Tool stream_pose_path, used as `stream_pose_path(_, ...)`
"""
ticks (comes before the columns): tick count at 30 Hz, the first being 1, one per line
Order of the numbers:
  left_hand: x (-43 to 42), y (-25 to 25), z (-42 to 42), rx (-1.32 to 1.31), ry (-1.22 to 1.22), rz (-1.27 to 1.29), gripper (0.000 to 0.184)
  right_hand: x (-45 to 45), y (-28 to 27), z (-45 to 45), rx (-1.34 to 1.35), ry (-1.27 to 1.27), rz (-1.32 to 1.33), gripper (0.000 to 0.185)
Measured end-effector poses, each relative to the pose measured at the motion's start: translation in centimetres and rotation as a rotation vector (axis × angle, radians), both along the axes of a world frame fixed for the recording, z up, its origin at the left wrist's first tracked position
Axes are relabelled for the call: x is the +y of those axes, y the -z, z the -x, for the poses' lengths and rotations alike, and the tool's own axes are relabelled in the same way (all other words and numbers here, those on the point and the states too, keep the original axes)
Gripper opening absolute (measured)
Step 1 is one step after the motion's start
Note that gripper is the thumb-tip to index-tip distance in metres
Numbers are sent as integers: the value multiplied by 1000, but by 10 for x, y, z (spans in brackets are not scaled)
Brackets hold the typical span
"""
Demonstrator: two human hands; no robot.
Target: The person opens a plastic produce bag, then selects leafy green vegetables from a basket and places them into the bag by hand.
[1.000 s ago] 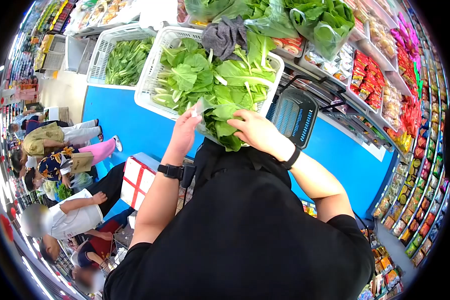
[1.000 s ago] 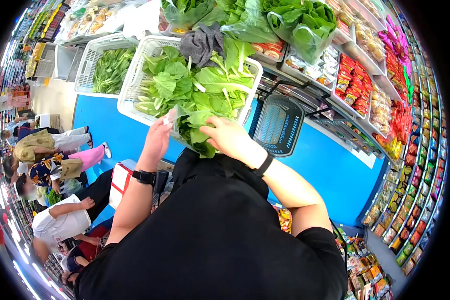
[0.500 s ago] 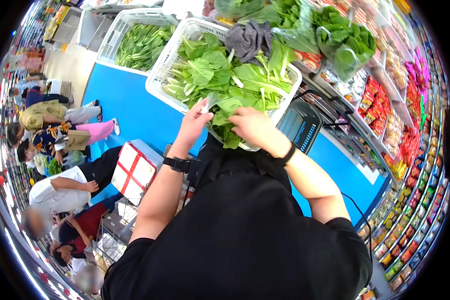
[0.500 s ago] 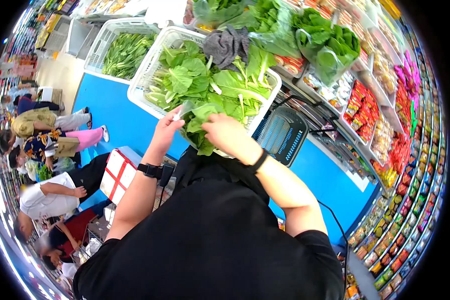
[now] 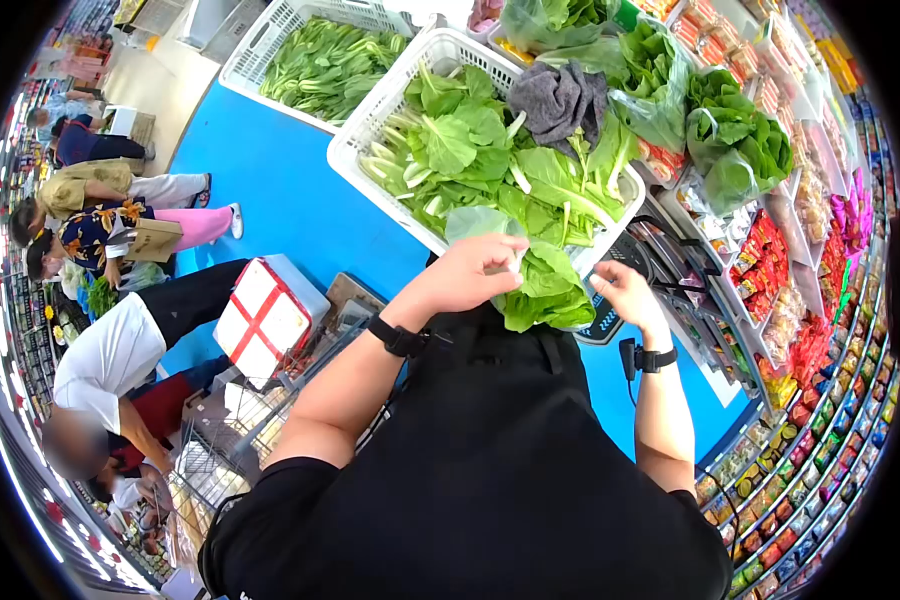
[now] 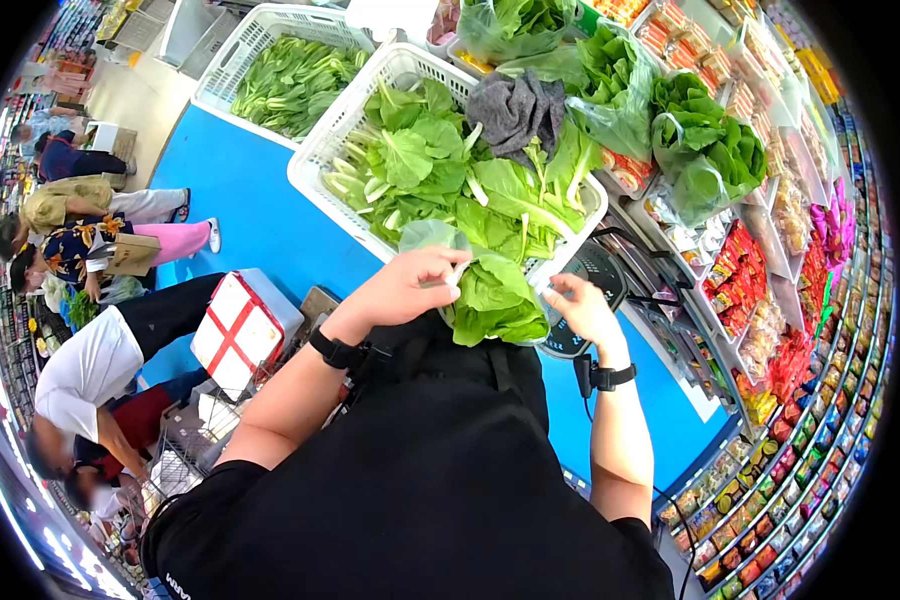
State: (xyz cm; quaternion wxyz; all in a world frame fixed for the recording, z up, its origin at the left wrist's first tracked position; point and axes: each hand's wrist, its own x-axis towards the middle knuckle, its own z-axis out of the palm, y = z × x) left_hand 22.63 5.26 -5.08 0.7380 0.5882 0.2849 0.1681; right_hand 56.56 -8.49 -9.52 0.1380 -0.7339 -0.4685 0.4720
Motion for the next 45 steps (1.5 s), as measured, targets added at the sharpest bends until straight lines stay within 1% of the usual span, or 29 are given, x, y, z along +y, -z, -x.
stream_pose_path(2, 17, -11, 5, 180, 144, -330, 18, -8, 23, 2, 46, 13, 71, 50)
stream_pose_path(5, 32, -20, 19, 247, 151, -337, 20, -10, 27, 9, 53, 22, 110, 51)
stream_pose_path(6, 34, -19, 24, 219, 80, -333, 22, -9, 30, 13, 56, 28, 111, 51)
stream_pose_path(7, 36, -19, 30, 221, 88, -333, 22, -8, 33, 17, 106, 37, 118, 51)
stream_pose_path(10, 39, -21, 39, 213, -59, -70, 22, -2, 34, 29, 209, 48, 97, 50)
stream_pose_path(11, 41, -19, 41, 214, -53, -67, 22, 1, 33, 32, 263, 38, 67, 49)
stream_pose_path(13, 48, -12, 46, 332, -152, -122, 20, 5, 38, 36, 292, 67, 104, 47)
stream_pose_path(14, 50, -8, 49, 390, -194, -200, 14, 7, 40, 37, 260, 84, 77, 46)
stream_pose_path(15, 55, -3, 54, 389, -191, -203, 14, 8, 41, 38, 228, 102, 50, 45)
stream_pose_path(17, 60, 7, 62, 615, -272, -443, 16, 6, 47, 37, 205, 108, 42, 43)
stream_pose_path(18, 59, 3, 56, 612, -268, -420, 23, 3, 48, 35, 177, 118, 38, 42)
stream_pose_path(19, 60, 7, 60, 604, -254, -417, 23, 13, 44, 38, 148, 140, -28, 37)
stream_pose_path(21, 71, 23, 84, 655, -376, -544, 23, 19, 42, 32, 47, 148, -48, 31)
stream_pose_path(23, 80, 41, 104, 682, -465, -542, 21, 24, 40, 28, -22, 183, -124, 26)
stream_pose_path(24, 81, 42, 107, 672, -445, -535, 21, 28, 36, 26, -46, 167, -123, 25)
stream_pose_path(26, 82, 40, 110, 709, -581, -300, 22, 35, 38, 27, -89, 155, -174, 22)
stream_pose_path(28, 84, 38, 109, 701, -591, -255, 23, 42, 45, 33, -118, 112, -243, 20)
stream_pose_path(30, 85, 34, 108, 698, -613, -215, 25, 48, 52, 44, -117, 75, -262, 20)
stream_pose_path(32, 87, 31, 107, 811, -449, -244, 27, 56, 65, 54, -108, -3, -261, 21)
stream_pose_path(33, 86, 31, 105, 815, -455, -247, 27, 59, 67, 60, -103, -7, -266, 21)
stream_pose_path(35, 82, 32, 99, 832, -465, -337, 29, 67, 69, 71, -32, 19, -219, 21)
stream_pose_path(37, 82, 26, 99, 844, -474, -335, 29, 75, 79, 80, -20, 13, -238, 22)
stream_pose_path(39, 84, 26, 101, 778, -470, -402, 30, 85, 89, 87, 1, 11, -209, 23)
stream_pose_path(40, 86, 25, 101, 780, -471, -404, 30, 91, 94, 91, -2, -42, -217, 28)
stream_pose_path(41, 87, 23, 101, 788, -489, -406, 30, 94, 97, 92, 0, -43, -219, 28)
stream_pose_path(43, 93, 10, 96, 800, -508, -411, 30, 106, 69, 99, 180, -3, -123, 36)
stream_pose_path(44, 99, 1, 93, 820, -508, -465, 30, 108, 57, 101, 229, 23, -142, 44)
stream_pose_path(45, 105, -5, 93, 842, -508, -517, 30, 111, 42, 103, 235, 17, -144, 44)
